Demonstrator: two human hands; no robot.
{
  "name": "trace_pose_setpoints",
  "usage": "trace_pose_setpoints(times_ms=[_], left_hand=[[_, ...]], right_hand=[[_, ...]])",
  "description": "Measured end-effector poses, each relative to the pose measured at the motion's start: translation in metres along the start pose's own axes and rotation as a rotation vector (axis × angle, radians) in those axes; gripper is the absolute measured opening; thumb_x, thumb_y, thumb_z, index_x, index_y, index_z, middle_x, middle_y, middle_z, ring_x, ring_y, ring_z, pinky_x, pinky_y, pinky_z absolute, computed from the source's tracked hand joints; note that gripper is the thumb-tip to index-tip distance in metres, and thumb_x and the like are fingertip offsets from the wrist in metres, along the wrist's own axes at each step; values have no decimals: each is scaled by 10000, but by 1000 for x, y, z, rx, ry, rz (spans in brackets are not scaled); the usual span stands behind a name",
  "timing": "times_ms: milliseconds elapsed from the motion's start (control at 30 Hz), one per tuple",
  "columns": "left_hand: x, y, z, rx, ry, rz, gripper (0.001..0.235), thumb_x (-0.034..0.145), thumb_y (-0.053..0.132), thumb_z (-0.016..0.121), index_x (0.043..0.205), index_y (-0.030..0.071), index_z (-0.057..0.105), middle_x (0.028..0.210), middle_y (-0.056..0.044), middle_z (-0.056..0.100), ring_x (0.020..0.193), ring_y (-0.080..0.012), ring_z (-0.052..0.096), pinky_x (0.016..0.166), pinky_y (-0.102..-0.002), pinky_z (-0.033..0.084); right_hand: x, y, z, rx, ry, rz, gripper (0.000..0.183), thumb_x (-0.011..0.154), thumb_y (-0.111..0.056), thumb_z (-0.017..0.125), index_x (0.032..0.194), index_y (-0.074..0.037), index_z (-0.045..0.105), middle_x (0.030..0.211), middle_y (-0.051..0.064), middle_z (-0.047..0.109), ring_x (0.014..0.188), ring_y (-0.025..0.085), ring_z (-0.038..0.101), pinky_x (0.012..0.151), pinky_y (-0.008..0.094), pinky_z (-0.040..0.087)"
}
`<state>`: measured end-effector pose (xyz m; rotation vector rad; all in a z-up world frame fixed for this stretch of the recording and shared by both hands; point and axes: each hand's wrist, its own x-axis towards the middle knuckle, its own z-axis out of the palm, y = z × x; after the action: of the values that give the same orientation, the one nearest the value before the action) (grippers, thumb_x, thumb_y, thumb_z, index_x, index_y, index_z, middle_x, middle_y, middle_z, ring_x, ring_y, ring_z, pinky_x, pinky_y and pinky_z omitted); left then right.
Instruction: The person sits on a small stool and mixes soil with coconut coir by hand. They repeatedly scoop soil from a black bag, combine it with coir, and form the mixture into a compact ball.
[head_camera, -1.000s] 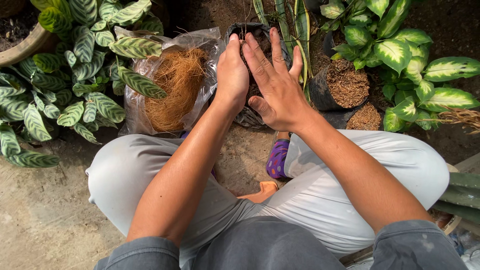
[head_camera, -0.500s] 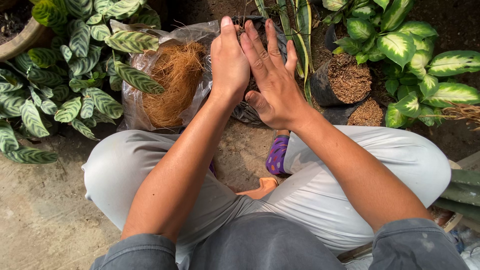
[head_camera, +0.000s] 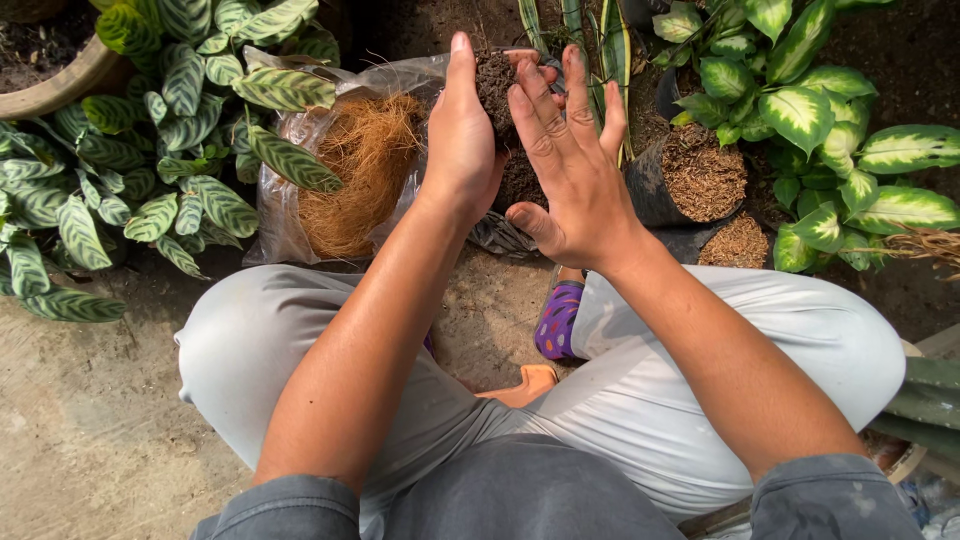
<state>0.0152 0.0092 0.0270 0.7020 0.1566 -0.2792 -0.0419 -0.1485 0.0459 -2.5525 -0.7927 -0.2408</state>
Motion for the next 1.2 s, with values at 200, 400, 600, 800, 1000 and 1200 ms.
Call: trace_pose_setpoints(times_ms=[200, 400, 600, 800, 1000, 1200], left_hand=[[-9, 3, 6, 32, -57, -4, 666, 1111, 474, 275, 1295, -65, 620, 1202, -198, 723, 1119, -297, 706, 1046, -408, 558], [-18, -4, 3, 288, 25, 62, 675, 1117, 444, 267, 1199, -83, 681, 1155, -197, 752, 1076, -265, 714, 1028, -375, 536], [-18, -9, 0, 546, 25, 125, 642, 1104, 409, 277, 1188, -54, 714, 1146, -185, 772, 1063, -242, 723, 1011, -363, 540], [-17, 3, 7, 444, -27, 105, 609, 1098, 414, 301, 1208, -33, 699, 1139, -156, 768, 1079, -237, 720, 1018, -363, 539], [-28, 16, 21, 224, 56, -82, 462, 995, 508, 465, 1062, 110, 689, 860, -39, 694, 752, -151, 691, 655, -334, 573], [-30, 16, 24, 255, 60, -8, 204, 920, 285, 734, 907, 101, 647, 783, 8, 650, 641, -98, 622, 517, -292, 498]], right_hand=[[-4, -3, 9, -63, 27, 4, 881, 1005, -812, 215, 1677, -242, 230, 1761, 46, 229, 1655, 390, 75, 1223, 762, -23], [-6, -6, 18, -96, 52, 18, 911, 1001, -837, 240, 1687, -241, 178, 1761, 52, 208, 1649, 401, 67, 1193, 770, -44], [-14, -4, 25, -39, 65, 6, 914, 1024, -839, 278, 1689, -228, 138, 1754, 89, 197, 1652, 395, 78, 1231, 774, -28], [-10, -5, 18, -21, 42, 12, 875, 1024, -793, 227, 1686, -224, 161, 1774, 76, 196, 1650, 386, 79, 1252, 752, -39], [-9, 0, 1, 188, 240, 101, 841, 1060, -747, 110, 1685, -185, 126, 1750, 20, 115, 1607, 264, 58, 1292, 557, -27], [-14, 27, -20, 243, 375, 251, 783, 1170, -645, 216, 1695, -69, 154, 1773, 111, 161, 1625, 228, 153, 1353, 350, 132]])
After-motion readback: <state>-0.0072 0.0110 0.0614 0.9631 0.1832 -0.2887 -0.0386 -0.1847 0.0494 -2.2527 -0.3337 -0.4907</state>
